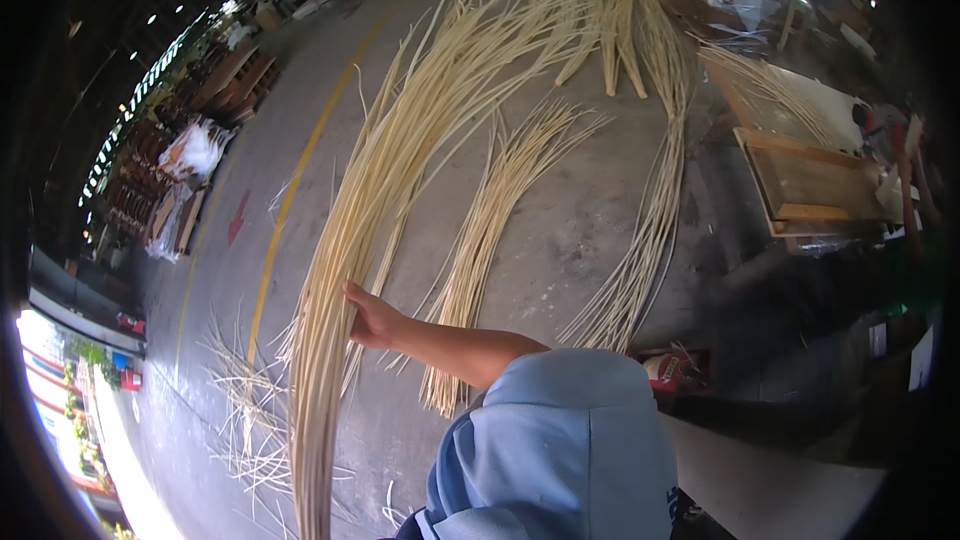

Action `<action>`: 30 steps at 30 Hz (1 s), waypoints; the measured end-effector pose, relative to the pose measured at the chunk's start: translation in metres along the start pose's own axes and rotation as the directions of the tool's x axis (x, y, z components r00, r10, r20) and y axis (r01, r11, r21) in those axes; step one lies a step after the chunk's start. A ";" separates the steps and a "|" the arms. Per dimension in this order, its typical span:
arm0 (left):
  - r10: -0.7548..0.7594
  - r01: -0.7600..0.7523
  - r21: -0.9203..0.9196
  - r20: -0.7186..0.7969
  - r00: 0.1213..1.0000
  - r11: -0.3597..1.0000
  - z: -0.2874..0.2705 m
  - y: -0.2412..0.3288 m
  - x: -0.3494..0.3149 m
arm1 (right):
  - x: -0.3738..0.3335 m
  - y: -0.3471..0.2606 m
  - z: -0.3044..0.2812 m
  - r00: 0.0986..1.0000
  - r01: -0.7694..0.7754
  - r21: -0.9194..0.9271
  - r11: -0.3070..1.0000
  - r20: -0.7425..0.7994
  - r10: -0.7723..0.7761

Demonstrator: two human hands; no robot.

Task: The person gathers thin wooden sticks from the floor, aligns them into bundles, and secures each bundle with a rubber band. The person repeats this process multiple times, creating several tied bundles.

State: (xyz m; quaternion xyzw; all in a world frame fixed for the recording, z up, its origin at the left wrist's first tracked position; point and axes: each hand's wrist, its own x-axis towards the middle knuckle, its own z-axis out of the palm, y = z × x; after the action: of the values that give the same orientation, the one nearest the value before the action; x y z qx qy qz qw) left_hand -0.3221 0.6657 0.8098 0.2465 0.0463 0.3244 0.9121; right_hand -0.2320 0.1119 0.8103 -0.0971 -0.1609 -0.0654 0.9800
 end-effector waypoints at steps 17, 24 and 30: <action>-0.536 0.560 0.111 -0.184 0.824 0.821 -0.011 -0.313 -0.190 | -0.083 -0.248 -0.146 0.833 -0.049 -0.324 0.945 -0.535 -0.140; -0.595 0.662 0.120 -0.343 0.727 0.739 0.018 -0.443 -0.259 | -0.119 -0.388 -0.264 0.563 0.023 -0.243 0.970 -0.798 -0.213; -0.511 0.673 0.076 -0.590 0.626 0.736 0.009 -0.511 -0.268 | -0.137 -0.425 -0.353 0.340 -0.021 -0.164 0.986 -0.929 -0.147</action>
State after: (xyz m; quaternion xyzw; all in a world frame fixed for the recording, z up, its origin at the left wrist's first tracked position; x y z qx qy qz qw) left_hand -0.2396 0.1563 0.5521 0.2476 0.4230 0.0468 0.8704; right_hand -0.3218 -0.3626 0.5091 -0.1071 0.4315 -0.1587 0.8816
